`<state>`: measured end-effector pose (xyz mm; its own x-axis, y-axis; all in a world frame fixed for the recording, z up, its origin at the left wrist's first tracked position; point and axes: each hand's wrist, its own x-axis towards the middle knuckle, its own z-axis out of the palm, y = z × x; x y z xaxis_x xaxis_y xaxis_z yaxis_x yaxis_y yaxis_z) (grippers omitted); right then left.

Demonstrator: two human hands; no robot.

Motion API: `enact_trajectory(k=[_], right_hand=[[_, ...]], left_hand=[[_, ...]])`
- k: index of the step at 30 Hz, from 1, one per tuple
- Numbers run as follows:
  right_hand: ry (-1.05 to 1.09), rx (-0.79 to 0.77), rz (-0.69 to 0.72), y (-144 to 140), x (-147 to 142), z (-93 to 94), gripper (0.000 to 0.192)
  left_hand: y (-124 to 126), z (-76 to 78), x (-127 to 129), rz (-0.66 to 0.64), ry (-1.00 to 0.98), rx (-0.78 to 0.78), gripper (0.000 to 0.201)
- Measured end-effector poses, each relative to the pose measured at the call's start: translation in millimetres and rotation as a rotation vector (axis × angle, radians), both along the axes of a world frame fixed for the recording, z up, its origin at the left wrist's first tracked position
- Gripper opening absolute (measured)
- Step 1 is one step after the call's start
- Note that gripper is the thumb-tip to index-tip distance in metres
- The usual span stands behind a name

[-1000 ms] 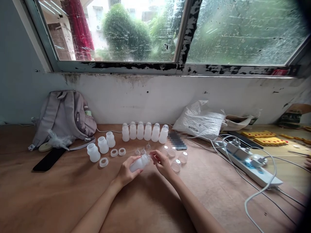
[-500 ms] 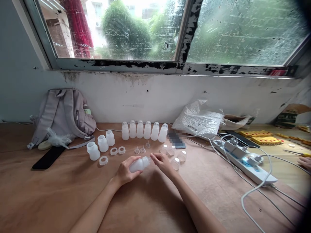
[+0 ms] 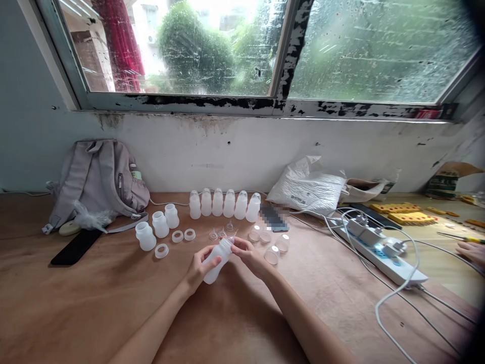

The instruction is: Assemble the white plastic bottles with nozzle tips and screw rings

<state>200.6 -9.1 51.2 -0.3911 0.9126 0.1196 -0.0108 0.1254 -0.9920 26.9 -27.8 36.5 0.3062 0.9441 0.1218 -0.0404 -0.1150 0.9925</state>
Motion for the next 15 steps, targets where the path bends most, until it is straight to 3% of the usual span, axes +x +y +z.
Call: enact_trajectory(k=[3,7,9,12,15], right_hand=[[-0.018,-0.001,-0.091,-1.8,-4.2,-0.5,0.029],[0.107,-0.059,0.018,-3.5,-5.8,0.9,0.029],[0.114,-0.091,-0.010,-4.0,-6.3,0.5,0.028],[0.145,-0.136,-0.077,-4.2,-8.1,-1.4,0.028],[0.252,-0.208,0.048,-4.1,-9.3,-1.8,0.027]], left_hand=[[-1.6,1.8,1.9,0.044,0.002,-0.012,0.044],[-3.1,4.2,1.8,-0.076,-0.067,-0.221,0.049],[-4.0,4.9,2.0,-0.059,-0.014,-0.171,0.048],[-5.7,5.3,3.4,0.087,0.096,0.016,0.045],[-7.4,5.5,5.0,0.040,-0.003,-0.085,0.045]])
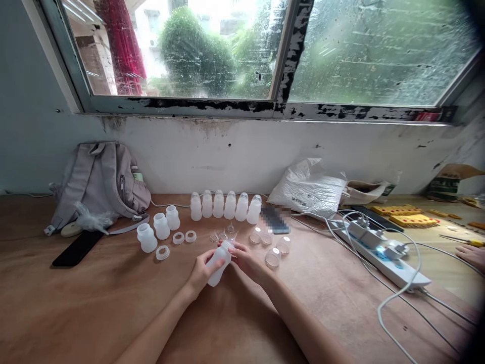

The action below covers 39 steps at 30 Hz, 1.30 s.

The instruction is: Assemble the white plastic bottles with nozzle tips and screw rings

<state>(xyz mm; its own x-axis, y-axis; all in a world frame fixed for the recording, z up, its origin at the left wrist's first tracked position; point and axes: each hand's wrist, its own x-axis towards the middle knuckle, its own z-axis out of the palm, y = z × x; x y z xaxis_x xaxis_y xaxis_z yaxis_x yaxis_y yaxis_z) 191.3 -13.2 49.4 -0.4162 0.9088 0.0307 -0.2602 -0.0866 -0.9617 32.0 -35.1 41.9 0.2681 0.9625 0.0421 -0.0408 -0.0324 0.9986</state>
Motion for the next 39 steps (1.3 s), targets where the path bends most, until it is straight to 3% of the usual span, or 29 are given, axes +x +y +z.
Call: enact_trajectory(k=[3,7,11,16,18,21,24,27,30,34,37,39], right_hand=[[0.047,-0.021,0.058,0.6,0.9,0.1,0.025],[0.066,-0.031,-0.027,1.8,1.0,-2.9,0.021],[0.115,-0.066,-0.002,2.3,-1.8,-6.6,0.026],[-0.030,-0.013,-0.138,0.7,-3.3,-7.4,0.024],[-0.031,-0.013,-0.155,-1.4,-4.4,-5.7,0.027],[0.078,-0.061,-0.029,-6.1,-6.5,-2.1,0.038],[0.123,-0.113,0.062,-10.3,-8.4,-0.6,0.032],[0.110,-0.164,0.068,-11.7,-10.3,-1.8,0.019],[0.117,-0.171,0.007,-10.4,-13.1,-4.4,0.014],[0.124,-0.104,-0.114,-7.6,-17.5,-8.8,0.014],[0.085,-0.050,-0.126,-6.9,-18.8,-10.4,0.016],[-0.037,0.048,-0.207,-6.0,-16.4,-9.8,0.019]], left_hand=[[-0.1,0.6,0.4,-0.121,-0.126,-0.153,0.049],[1.4,1.7,-0.6,0.003,-0.033,-0.019,0.047],[0.1,1.6,-0.8,-0.163,-0.110,-0.221,0.050],[-1.5,-3.3,2.3,0.010,0.047,-0.002,0.043],[-2.4,-6.4,3.1,-0.064,-0.042,-0.104,0.043],[-5.3,-10.9,3.6,-0.300,-0.304,-0.426,0.050],[-8.0,-12.6,3.9,-0.371,-0.412,-0.534,0.047],[-8.4,-11.0,4.7,-0.345,-0.312,-0.461,0.037],[-7.9,-7.8,6.0,-0.221,-0.079,-0.226,0.031],[-10.1,-3.7,7.9,-0.026,0.270,0.120,0.032],[-11.4,-3.9,9.1,0.014,0.416,0.251,0.035],[-9.3,-7.0,8.9,0.067,0.484,0.340,0.039]])
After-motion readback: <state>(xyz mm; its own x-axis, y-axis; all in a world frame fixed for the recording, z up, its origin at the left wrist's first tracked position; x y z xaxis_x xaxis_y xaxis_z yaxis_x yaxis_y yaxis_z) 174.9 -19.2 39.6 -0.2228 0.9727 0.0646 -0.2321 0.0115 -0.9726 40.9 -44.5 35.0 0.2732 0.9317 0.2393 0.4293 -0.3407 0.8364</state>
